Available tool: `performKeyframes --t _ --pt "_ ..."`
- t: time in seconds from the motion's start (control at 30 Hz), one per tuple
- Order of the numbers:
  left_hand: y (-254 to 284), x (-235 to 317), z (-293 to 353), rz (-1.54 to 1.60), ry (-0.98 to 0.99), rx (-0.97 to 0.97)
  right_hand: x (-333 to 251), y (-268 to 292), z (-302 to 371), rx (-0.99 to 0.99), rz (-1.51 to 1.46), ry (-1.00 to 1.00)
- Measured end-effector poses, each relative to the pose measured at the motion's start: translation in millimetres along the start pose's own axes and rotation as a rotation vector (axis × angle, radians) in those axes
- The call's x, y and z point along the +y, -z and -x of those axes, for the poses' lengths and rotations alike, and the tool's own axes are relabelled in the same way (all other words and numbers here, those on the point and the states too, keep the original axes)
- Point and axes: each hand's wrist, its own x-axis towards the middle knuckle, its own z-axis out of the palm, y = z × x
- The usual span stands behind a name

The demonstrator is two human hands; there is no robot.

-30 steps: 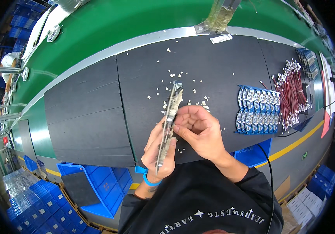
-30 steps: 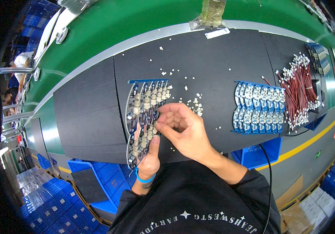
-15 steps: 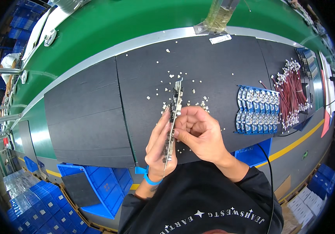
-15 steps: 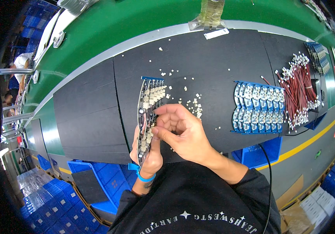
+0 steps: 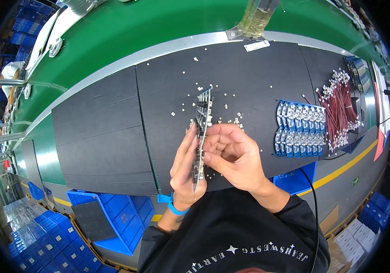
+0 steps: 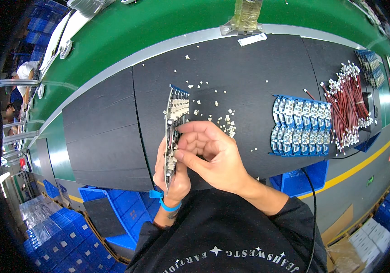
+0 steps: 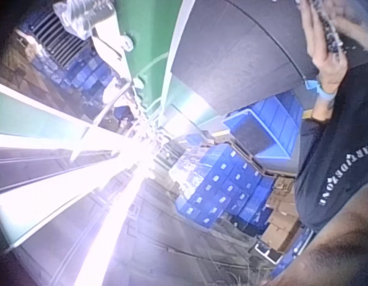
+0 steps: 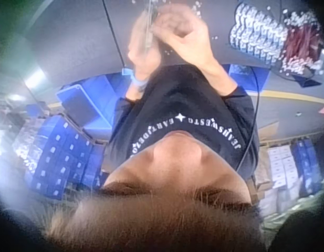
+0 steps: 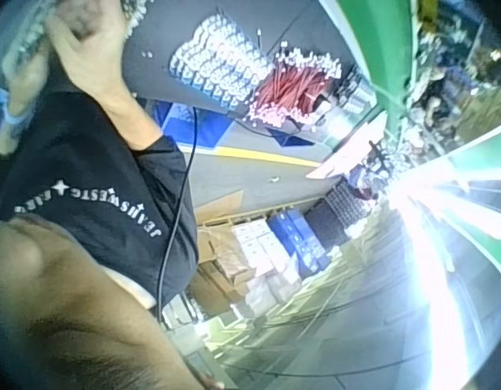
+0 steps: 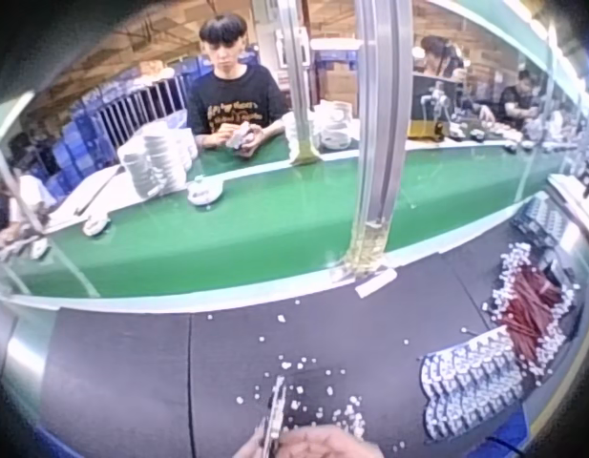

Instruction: Assembling LED driver components and connecting wires on an assembly line.

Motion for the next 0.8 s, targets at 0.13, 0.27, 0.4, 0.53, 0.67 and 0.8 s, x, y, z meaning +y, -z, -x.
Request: performKeyframes --t 0.13,0.27,0.4,0.53,0.67,0.8 --pt "-0.8 -0.3 0.3 -0.020 -0.004 0.024 2.1 2.3 -0.4 -0.012 0.001 -0.009" --pt "0.1 -0.1 -0.4 0.030 0.017 -0.011 0.3 -0.1 -5.1 0.026 -0.026 0.011" --pt "-4.8 1.2 0.1 -0.093 -0.029 0.065 0.7 3.8 -5.4 -0.019 -0.002 0.009" --pt "-3.4 -3.3 -5.3 -0.116 -0.100 0.051 -0.7 4.8 -2.7 -0.024 -0.004 0.036" --pt "-2.3 -2.1 -4.0 -0.141 -0.083 0.039 -7.2 -2.8 0.5 -0.003 -0.095 0.020" --pt "-3.9 -4.6 -4.2 -0.160 -0.127 0.046 -9.6 -3.0 1.7 -0.031 -0.103 0.015"
